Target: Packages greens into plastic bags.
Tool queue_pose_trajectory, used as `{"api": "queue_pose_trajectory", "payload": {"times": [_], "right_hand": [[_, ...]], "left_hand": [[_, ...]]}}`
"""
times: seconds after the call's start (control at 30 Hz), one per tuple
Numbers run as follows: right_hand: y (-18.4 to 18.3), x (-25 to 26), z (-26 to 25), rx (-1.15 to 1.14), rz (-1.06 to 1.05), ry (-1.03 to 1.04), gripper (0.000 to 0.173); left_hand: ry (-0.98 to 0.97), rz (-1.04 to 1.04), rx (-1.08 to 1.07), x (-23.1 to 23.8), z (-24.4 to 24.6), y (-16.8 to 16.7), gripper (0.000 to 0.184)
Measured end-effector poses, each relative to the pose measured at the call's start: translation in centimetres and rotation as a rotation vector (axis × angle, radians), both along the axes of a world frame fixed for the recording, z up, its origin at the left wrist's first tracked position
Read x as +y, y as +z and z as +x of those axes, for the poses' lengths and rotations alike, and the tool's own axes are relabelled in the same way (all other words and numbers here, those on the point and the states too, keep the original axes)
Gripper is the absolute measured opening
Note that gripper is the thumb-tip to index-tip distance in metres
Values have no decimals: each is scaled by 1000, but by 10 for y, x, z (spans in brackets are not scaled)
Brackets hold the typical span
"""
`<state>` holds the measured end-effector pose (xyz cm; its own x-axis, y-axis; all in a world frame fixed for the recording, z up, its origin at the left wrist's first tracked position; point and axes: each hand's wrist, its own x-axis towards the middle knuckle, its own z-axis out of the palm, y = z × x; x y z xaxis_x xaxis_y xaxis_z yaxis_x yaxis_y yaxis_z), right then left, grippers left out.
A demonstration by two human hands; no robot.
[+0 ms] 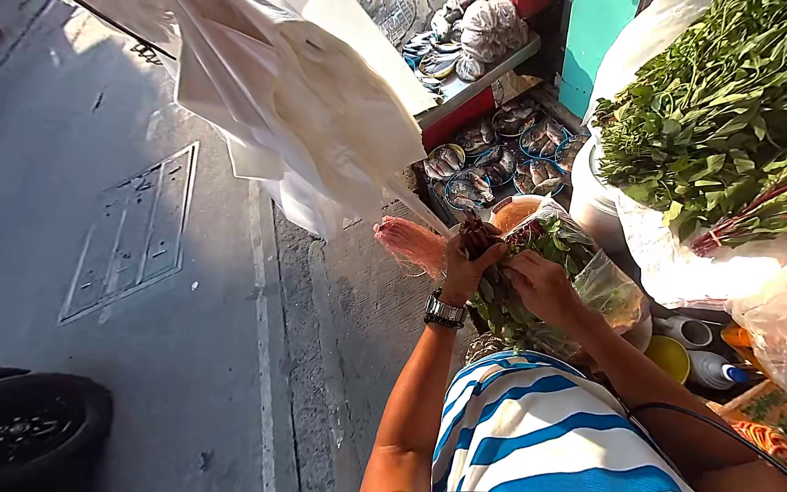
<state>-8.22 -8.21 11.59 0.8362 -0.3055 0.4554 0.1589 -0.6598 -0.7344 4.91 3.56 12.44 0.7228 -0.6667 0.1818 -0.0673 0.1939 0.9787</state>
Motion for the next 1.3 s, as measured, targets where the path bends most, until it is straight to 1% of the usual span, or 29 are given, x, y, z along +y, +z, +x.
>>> {"api": "queue_pose_trajectory", "payload": {"times": [0.07, 0.13, 0.2, 0.23, 0.27, 0.3, 0.33, 0.43, 0.53, 0.6, 0.67, 0.73, 0.77, 0.8, 0.83, 0.87, 0.9, 0.93, 1.0, 1.07, 1.17, 1.23, 1.3], "right_hand": [[10, -16, -5, -15, 54, -41, 23], [21, -31, -5, -33, 70, -89, 32], [24, -34, 1, -33, 20, -84, 57], [22, -32, 6, -35, -26, -73, 68], [18, -28, 11, -43, -65, -72, 75], [14, -23, 16, -54, -94, -81, 78], [8, -20, 20, -82, -101, -96, 75], [-12, -13, 24, -182, -46, -137, 49], [-27, -5, 21, -176, 32, -141, 33], [-39, -1, 19, -123, 73, -165, 30], [-53, 1, 18, -55, 121, -186, 31], [-61, 0, 17, 7, 163, -180, 31], [-64, -2, 16, 35, 175, -173, 30], [-67, -4, 15, 57, 184, -175, 30], [-71, -8, 15, 72, 195, -189, 30], [-75, -16, 15, 91, 208, -218, 29], [-80, -28, 15, 123, 229, -257, 29], [-86, -42, 14, 167, 268, -303, 29], [-102, -72, 10, 274, 379, -427, 30], [-113, -95, 3, 304, 430, -549, 32], [-116, -119, -1, 295, 471, -674, 34], [-117, -125, -4, 284, 525, -695, 35], [-120, -126, -3, 269, 556, -724, 34]], "left_hand": [[36, 103, -175, 3, 3, 7, 22], [57, 294, -391, 6, 6, 13, 24], [37, 519, -577, 4, 2, 21, 24], [6, 611, -627, 2, -2, 25, 24], [-28, 685, -657, -1, -7, 28, 22], [-62, 745, -671, -2, -12, 30, 22], [-87, 779, -675, -4, -16, 31, 25], [-139, 795, -685, -3, -25, 25, 32], [-181, 845, -676, 0, -32, 16, 38], [-187, 906, -675, -1, -36, 9, 39], [-224, 1007, -607, -5, -40, 3, 40], [-275, 1018, -528, -8, -39, -3, 43], [-310, 971, -488, -7, -37, -7, 51], [-359, 920, -438, -4, -33, -10, 68], [-408, 877, -387, 0, -28, -8, 92], [-402, 819, -365, 5, -22, -4, 109], [-334, 757, -382, 11, -16, 2, 114], [-241, 717, -405, 18, -11, 12, 110], [-69, 696, -453, 37, -4, 33, 95], [43, 684, -466, 53, 2, 47, 78], [108, 642, -457, 69, 4, 44, 59], [124, 625, -436, 70, 0, 34, 52], [157, 592, -467, 64, -9, 24, 48]]}}
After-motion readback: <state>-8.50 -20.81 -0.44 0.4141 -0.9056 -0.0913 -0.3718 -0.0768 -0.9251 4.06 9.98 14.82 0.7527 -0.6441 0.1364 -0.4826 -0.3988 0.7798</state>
